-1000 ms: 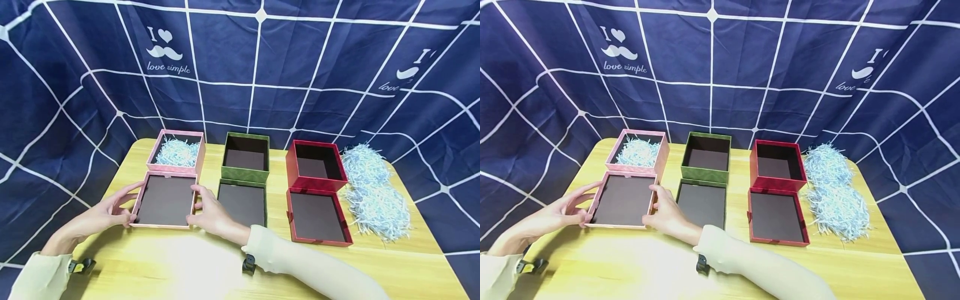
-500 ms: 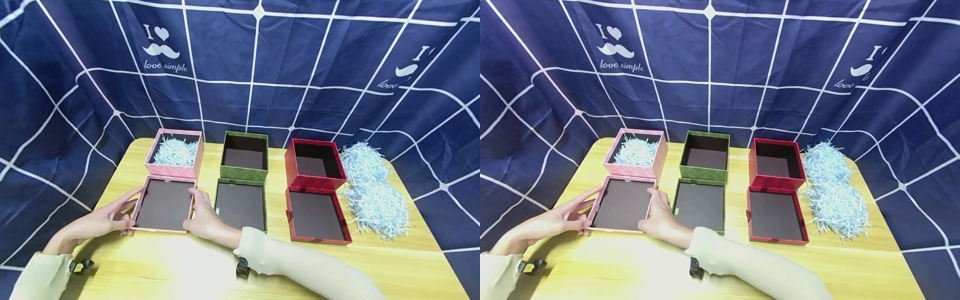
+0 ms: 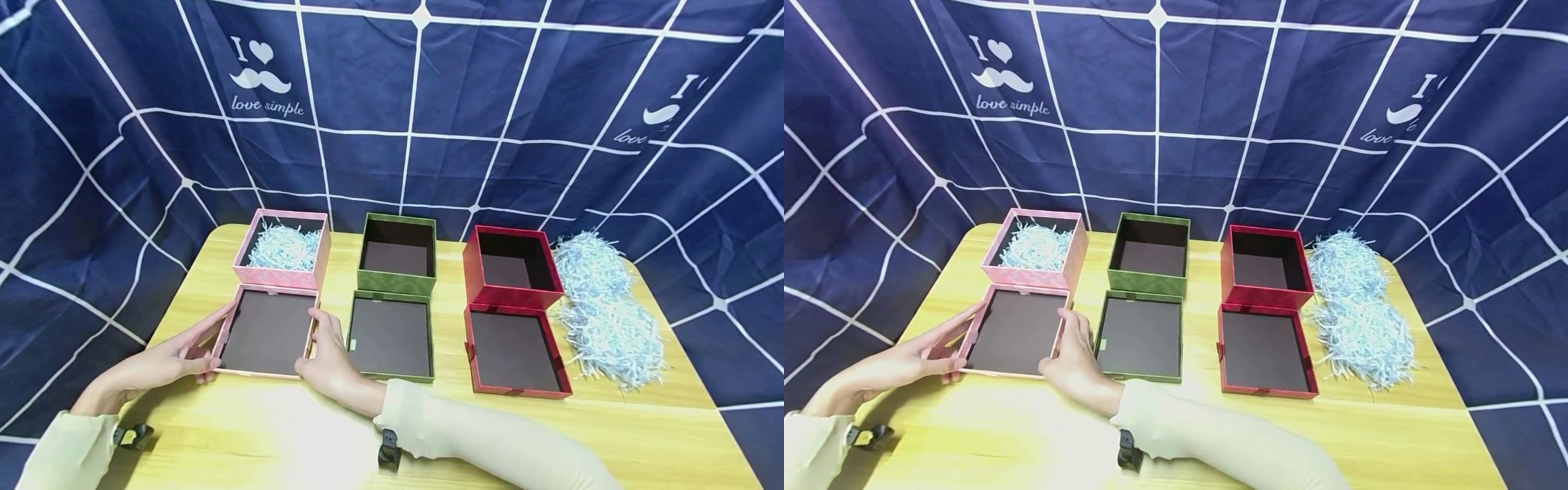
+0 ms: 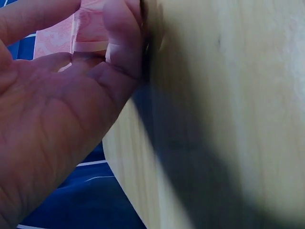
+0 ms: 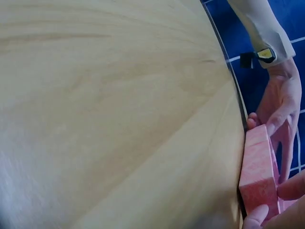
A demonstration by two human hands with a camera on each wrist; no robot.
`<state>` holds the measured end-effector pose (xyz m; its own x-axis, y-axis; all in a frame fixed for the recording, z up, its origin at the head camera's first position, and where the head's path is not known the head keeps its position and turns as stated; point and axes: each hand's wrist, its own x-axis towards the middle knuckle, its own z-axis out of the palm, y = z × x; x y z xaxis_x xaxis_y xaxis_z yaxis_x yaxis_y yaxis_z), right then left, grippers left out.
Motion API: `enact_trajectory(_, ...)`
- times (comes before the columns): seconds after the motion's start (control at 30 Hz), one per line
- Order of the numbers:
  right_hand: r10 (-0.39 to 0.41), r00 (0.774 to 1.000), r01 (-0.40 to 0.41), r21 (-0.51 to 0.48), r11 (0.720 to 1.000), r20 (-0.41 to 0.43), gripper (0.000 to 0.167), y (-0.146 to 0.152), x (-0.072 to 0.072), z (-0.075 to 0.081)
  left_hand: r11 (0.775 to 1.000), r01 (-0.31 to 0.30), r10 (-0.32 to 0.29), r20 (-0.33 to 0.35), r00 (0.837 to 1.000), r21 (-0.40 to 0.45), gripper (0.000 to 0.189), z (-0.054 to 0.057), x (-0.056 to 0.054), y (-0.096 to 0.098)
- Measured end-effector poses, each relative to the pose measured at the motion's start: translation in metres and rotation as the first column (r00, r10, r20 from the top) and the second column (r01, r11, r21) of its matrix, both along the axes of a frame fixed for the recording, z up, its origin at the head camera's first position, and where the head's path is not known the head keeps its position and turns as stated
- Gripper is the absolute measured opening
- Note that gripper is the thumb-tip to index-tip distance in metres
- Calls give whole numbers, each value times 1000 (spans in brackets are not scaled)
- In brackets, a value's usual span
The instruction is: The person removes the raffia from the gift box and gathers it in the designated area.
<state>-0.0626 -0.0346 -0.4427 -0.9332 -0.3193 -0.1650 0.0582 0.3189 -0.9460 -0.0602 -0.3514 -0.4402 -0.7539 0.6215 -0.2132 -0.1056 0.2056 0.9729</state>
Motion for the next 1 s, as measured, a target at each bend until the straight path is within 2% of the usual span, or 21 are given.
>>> enact_trajectory(0.3,-59,998,59,-25,998,2,88,-4,0,-4,998,-60,59,-17,998,-23,92,-1,3,4)
enact_trajectory(0.53,-101,995,100,-20,995,-6,87,-9,1,-8,994,-101,99,-29,995,-47,99,-1,-3,4)
enact_trajectory(0.77,-116,993,116,-12,993,-15,87,-10,2,-5,991,-127,126,-41,991,-48,89,-2,-4,2)
enact_trajectory(0.9,-111,993,111,-20,994,-33,87,-8,2,-1,977,-187,181,-71,981,-100,86,2,-4,5)
enact_trajectory(1.0,-103,993,101,-34,994,-60,85,-7,2,4,958,-246,233,-100,967,-149,86,6,-4,8)
